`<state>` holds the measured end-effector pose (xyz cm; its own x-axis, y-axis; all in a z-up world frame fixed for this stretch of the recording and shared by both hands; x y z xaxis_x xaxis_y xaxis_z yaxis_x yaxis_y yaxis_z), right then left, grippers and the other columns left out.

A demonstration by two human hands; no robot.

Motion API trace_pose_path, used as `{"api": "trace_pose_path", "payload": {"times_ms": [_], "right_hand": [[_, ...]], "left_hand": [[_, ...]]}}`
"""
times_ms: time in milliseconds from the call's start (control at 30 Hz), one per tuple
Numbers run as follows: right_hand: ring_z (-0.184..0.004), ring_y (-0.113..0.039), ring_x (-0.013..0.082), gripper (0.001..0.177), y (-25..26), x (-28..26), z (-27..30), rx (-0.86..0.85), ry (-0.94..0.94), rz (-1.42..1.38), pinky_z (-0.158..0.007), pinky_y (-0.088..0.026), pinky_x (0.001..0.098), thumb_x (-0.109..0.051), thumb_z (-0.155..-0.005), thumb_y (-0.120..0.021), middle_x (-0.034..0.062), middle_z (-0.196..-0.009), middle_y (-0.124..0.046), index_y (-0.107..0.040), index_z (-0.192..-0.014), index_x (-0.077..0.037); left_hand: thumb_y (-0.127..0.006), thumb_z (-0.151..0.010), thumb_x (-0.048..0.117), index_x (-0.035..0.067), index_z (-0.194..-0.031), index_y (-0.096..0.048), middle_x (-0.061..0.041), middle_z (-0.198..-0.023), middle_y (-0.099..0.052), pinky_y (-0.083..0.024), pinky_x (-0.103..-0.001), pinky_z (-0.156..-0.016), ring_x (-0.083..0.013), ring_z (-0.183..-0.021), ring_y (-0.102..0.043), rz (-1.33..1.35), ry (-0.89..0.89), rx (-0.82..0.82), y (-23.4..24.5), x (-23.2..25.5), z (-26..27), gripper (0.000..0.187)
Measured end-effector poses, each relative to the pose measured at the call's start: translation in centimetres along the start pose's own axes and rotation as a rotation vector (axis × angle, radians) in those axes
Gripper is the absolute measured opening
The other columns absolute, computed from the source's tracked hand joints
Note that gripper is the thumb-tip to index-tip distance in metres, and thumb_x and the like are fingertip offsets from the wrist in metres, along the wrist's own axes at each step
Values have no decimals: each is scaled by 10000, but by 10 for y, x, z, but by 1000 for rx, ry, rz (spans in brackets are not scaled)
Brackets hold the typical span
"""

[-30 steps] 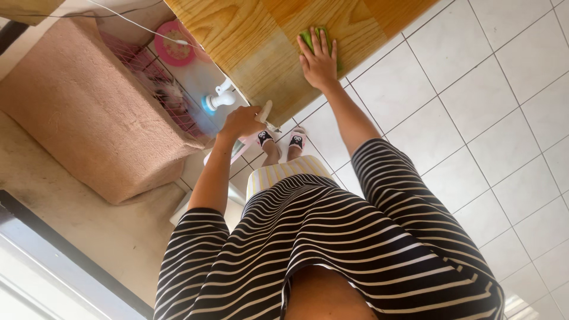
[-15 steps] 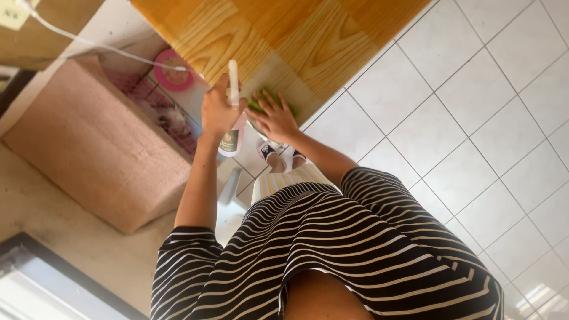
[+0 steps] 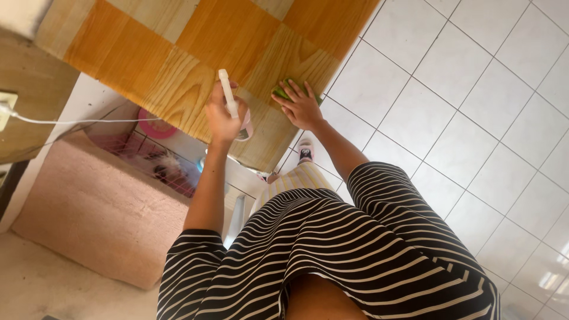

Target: The person sprays a cleaning solution from a pink bottle onto a wooden table and wipes the surface with a green cloth. They repeatedly spray and wipe different sections of the table in a systematic manner.

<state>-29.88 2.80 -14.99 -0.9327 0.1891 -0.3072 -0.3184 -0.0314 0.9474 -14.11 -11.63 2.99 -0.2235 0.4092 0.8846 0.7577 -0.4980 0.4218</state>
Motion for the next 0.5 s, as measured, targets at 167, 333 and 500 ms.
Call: {"api": "trace_pose_path", "payload": {"times_ms": [167,333,500], "right_hand": [[-1433,-232,245,444,12,48,-21,92,-46,-17,-1136,-121,586,-348,-993,-420,-4,-1559,-277,-407,-1437,-357],[-1443,-242,255,440,31,111,-45,79,-72,-19,-1148,-115,577,-330,-1016,-410,5,-1575,-271,-402,-1456,-336],[-1435,-233,261,455,37,175,-66,43,-83,-7,-1138,-109,581,-351,-1011,-386,7,-1571,-252,-360,-1465,-337]], "left_hand": [[-663,-787,43,32,-1109,-560,-102,-856,-661,-539,-315,-685,-203,-728,-696,28,-46,-13,-42,-11,-18,338],[-670,-791,47,41,-1133,-550,-71,-865,-682,-551,-323,-709,-205,-760,-708,-17,-20,29,-78,-20,-40,363],[-674,-776,58,30,-1131,-553,-118,-972,-656,-561,-324,-682,-211,-745,-707,-33,50,104,-116,-22,-62,376]]}}
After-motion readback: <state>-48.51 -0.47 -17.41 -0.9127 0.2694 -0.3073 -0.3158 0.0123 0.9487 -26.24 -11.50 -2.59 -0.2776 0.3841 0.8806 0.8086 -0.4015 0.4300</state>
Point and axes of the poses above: each hand's wrist, its own z-axis away from the middle knuckle, its own y-axis out of the back of the hand, x = y × z, the point moved 4 cm from there along -z, towards the middle knuckle
